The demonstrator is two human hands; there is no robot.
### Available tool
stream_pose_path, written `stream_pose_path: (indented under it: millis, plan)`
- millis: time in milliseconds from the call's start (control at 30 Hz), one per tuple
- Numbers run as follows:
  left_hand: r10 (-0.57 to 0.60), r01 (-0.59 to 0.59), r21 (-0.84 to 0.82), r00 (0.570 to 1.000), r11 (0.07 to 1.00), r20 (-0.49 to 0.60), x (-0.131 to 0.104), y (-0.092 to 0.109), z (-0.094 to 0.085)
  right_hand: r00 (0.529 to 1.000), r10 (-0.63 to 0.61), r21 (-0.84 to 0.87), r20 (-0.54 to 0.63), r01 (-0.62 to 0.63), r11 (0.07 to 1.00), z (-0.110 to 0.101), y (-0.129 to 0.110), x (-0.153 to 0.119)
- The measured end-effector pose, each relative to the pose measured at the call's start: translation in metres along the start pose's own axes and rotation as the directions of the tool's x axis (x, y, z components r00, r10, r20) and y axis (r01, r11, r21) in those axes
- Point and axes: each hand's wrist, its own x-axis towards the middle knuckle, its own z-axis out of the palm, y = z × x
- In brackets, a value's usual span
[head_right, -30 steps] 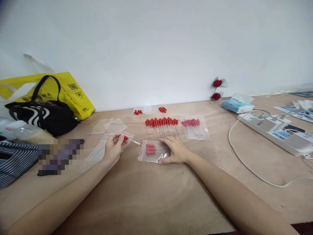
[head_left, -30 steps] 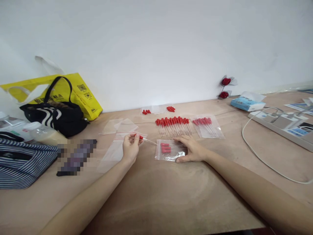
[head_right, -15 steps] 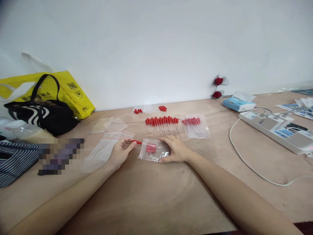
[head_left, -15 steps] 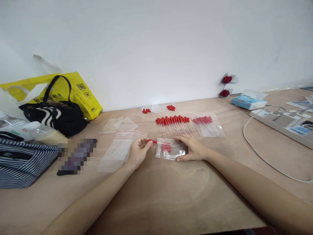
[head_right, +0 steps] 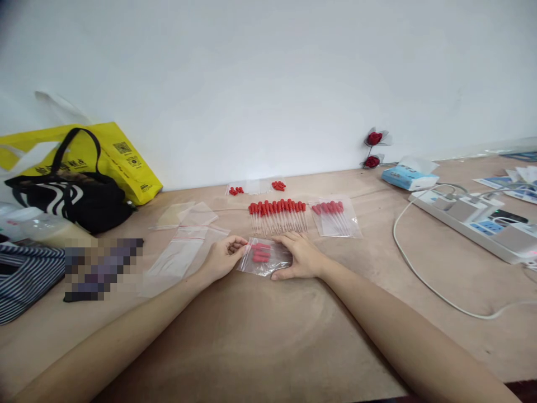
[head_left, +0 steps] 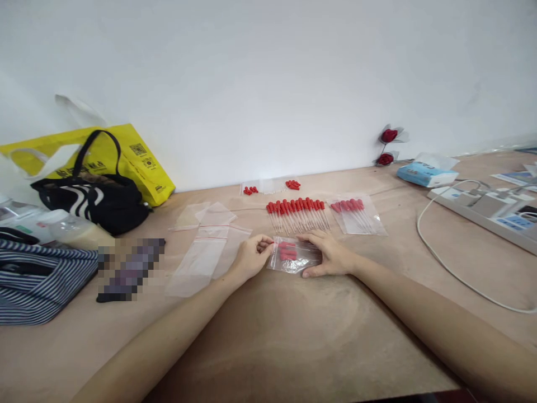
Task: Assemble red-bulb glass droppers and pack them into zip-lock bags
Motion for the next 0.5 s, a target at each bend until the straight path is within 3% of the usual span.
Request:
stream_pose_path:
  millis: [133,267,500]
  plan:
    - [0.028,-0.029,0.007,0.997,1.000,0.076,0.003,-0.002,0.006,1.000,-0.007,0.003,-0.003,0.007,1.000,0.001,0.001,0.001]
    - [0.071,-0.096,0.143,0.982,0.985,0.176,0.000,0.008,0.002,1.000,-0.009,0.007,-0.004,0.009,1.000,0.002,0.002,0.001]
    - [0.076,-0.104,0.154,0.981,0.983,0.177,-0.013,0.016,-0.006,1.000,-0.018,0.022,-0.017,0.018,1.000,0.000,0.003,-0.002]
